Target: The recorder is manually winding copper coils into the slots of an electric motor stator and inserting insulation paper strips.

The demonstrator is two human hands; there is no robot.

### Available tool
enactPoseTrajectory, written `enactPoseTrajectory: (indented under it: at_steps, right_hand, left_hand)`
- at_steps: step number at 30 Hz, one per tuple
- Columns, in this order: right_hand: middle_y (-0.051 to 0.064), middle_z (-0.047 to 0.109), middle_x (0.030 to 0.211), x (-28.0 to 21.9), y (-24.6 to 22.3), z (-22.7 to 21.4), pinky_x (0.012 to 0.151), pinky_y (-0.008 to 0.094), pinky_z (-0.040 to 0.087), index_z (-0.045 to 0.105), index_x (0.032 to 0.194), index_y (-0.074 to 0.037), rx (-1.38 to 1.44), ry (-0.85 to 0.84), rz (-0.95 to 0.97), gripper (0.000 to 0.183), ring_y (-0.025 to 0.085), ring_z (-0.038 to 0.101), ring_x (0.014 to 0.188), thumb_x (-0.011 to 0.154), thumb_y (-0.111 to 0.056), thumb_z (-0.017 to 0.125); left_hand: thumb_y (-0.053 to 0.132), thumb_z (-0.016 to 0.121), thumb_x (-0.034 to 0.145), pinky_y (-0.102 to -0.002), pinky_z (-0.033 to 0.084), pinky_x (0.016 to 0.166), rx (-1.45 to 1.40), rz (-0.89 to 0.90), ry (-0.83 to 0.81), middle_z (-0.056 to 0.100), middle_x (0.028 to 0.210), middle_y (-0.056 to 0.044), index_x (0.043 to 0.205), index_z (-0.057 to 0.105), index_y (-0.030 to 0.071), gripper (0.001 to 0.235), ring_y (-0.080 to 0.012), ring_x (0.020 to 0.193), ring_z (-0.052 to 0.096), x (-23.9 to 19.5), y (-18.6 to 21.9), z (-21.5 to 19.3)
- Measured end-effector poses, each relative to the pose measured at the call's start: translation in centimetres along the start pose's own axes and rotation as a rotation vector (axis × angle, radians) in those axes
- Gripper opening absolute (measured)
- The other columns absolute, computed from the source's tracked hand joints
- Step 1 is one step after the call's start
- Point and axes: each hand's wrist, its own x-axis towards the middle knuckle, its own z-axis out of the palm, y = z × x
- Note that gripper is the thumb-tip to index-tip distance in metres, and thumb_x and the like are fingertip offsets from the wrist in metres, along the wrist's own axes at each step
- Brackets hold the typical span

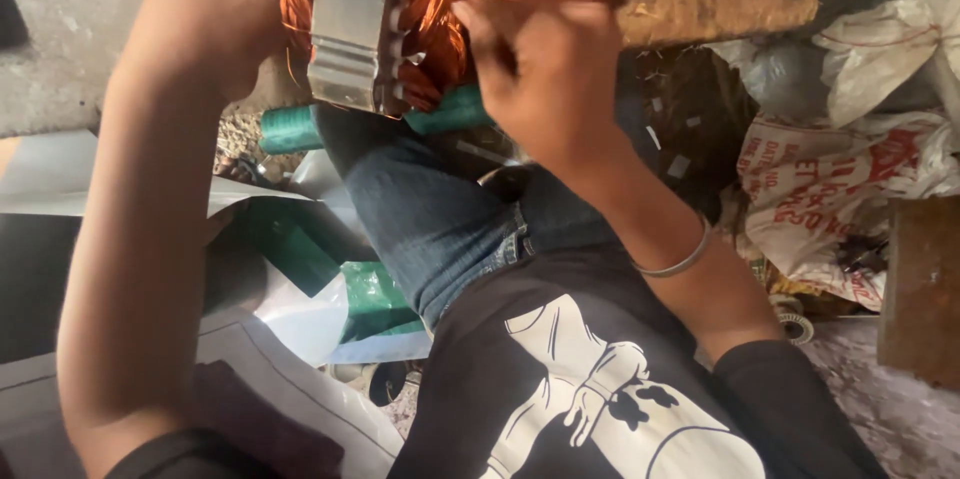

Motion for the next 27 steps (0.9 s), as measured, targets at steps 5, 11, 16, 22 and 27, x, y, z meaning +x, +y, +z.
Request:
enactPoseTrajectory:
  at_steps: [5,11,16,22,27]
  right_hand:
    - [0.009,0.064,0.078,-0.1,0.4,-1.4,0.061,0.038,0.050,0.071,0.098,-0.003,-0.052,-0.006,-0.215,0.013,0.028,0.064,0.064,0.105,-0.013,0.076]
    - [0.004,0.067,0.077,2.2,0.4,-3.6,0.054,0.032,0.045,0.074,0.092,-0.006,-0.268,-0.019,-0.468,0.017,0.019,0.062,0.060,0.103,-0.018,0.082]
    - [0.001,0.068,0.082,3.1,2.9,-2.7,0.059,0.030,0.045,0.078,0.094,-0.008,-0.317,-0.074,-0.626,0.012,0.014,0.063,0.068,0.099,-0.018,0.080]
    - [0.004,0.071,0.093,3.1,3.2,-1.7,0.066,0.034,0.048,0.076,0.093,-0.006,-0.221,-0.023,-0.696,0.008,0.018,0.068,0.080,0.094,-0.013,0.080]
    - [0.008,0.070,0.107,1.7,4.2,-0.3,0.082,0.038,0.053,0.073,0.117,-0.006,0.139,-0.131,-0.463,0.017,0.025,0.068,0.093,0.100,-0.006,0.074]
  left_hand:
    - [0.014,0.079,0.090,-0.022,0.051,0.061,-0.120,0.040,-0.110,0.070,0.089,0.002,0.102,0.070,0.001,0.020,-0.0054,0.074,0.065,0.5,-2.1,-0.5]
    - [0.014,0.079,0.090,-0.023,0.047,0.057,-0.076,0.017,-0.079,0.068,0.084,0.003,0.098,0.071,0.003,0.016,-0.0049,0.071,0.062,0.6,-2.2,-0.6]
    - [0.018,0.079,0.090,-0.023,0.040,0.051,-0.008,-0.066,-0.037,0.067,0.080,0.004,0.096,0.071,0.005,0.016,-0.0042,0.064,0.056,0.2,-0.8,-0.5]
    - [0.020,0.079,0.093,-0.022,0.039,0.047,0.111,-0.030,-0.047,0.065,0.077,0.004,0.094,0.070,0.005,0.018,-0.0028,0.061,0.055,1.0,-3.8,-1.8]
    - [0.015,0.075,0.102,-0.030,0.041,0.047,0.349,0.057,-0.010,0.065,0.076,-0.004,0.097,0.069,0.001,0.017,-0.0122,0.061,0.059,0.5,-2.0,-1.1]
